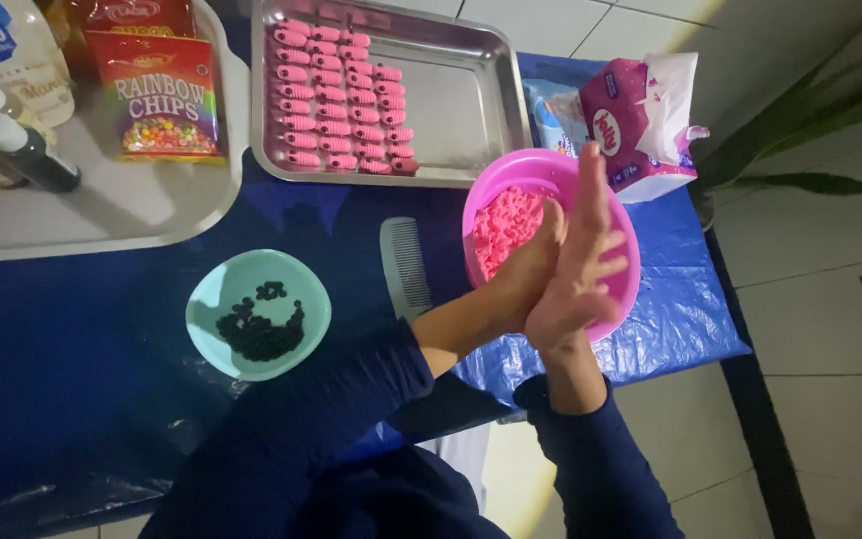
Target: Shaping pink dough into small textured cylinders using a comb and adding small black toppings to create caterpillar-shaped pastries.
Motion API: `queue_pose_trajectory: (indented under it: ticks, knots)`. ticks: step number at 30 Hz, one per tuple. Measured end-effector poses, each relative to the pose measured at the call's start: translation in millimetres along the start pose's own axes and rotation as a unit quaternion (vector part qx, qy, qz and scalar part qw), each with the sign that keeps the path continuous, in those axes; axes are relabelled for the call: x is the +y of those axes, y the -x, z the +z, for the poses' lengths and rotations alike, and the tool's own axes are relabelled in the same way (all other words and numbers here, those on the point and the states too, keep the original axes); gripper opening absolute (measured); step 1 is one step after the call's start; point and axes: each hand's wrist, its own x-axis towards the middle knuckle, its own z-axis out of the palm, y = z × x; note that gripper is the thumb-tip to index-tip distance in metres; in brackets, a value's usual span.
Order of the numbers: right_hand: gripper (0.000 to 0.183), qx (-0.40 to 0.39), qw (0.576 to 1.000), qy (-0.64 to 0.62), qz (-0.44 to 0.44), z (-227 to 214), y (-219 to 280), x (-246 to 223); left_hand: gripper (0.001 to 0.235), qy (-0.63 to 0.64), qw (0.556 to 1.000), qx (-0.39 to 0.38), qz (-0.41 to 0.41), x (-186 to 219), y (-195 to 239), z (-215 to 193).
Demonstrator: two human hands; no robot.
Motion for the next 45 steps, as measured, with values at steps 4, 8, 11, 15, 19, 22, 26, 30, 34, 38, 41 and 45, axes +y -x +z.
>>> queue_pose_trajectory:
  ticks: [4, 8, 11, 15, 19, 22, 26, 30, 34, 38, 41, 45]
  knots:
    - [0.106, 0.013, 0.991, -0.129, 0.044, 1, 3, -2, 0.094, -0.657, 0.543, 0.516, 0.088, -41, -26, 22]
    - [0.111, -0.067, 0.996, -0.039, 0.054, -8, 0, 1, 0.087, -0.8, 0.248, 0.537, 0.102, -15, -23, 46]
    - [0.109, -0.1, 0.985, -0.072, 0.119, -2, 9, -43, 0.074, -0.813, 0.396, 0.412, 0.107, 28, -9, 62]
    - [0.108, -0.188, 0.976, 0.112, 0.014, -15, 19, -9, 0.075, -0.787, 0.405, 0.452, 0.113, -27, -22, 49]
    - [0.109, -0.101, 0.989, 0.026, 0.109, -19, 8, 16, 0.086, -0.748, 0.406, 0.512, 0.115, -50, -37, 47]
    - [0.118, -0.13, 0.986, 0.063, 0.086, -4, 17, -10, 0.09, -0.748, 0.388, 0.527, 0.108, -44, -44, 50]
    - [0.121, -0.161, 0.981, 0.103, 0.029, 2, 27, -23, 0.098, -0.738, 0.357, 0.562, 0.108, -41, -37, 52]
    - [0.12, -0.162, 0.979, 0.127, 0.0, 6, 12, -16, 0.093, -0.72, 0.333, 0.595, 0.128, -43, -41, 52]
    - [0.111, -0.131, 0.973, 0.181, 0.059, -4, -1, 7, 0.102, -0.764, 0.399, 0.507, 0.025, -9, -21, 67]
    - [0.094, -0.087, 0.979, -0.103, 0.15, -35, -25, 37, 0.068, -0.733, 0.588, 0.341, -0.028, 17, -2, 68]
    - [0.09, -0.045, 0.969, -0.187, 0.157, -39, -30, 31, 0.058, -0.7, 0.606, 0.376, 0.036, 14, -7, 68]
    - [0.089, -0.048, 0.968, -0.201, 0.14, -28, -21, 25, 0.061, -0.713, 0.593, 0.373, 0.027, 19, -8, 73]
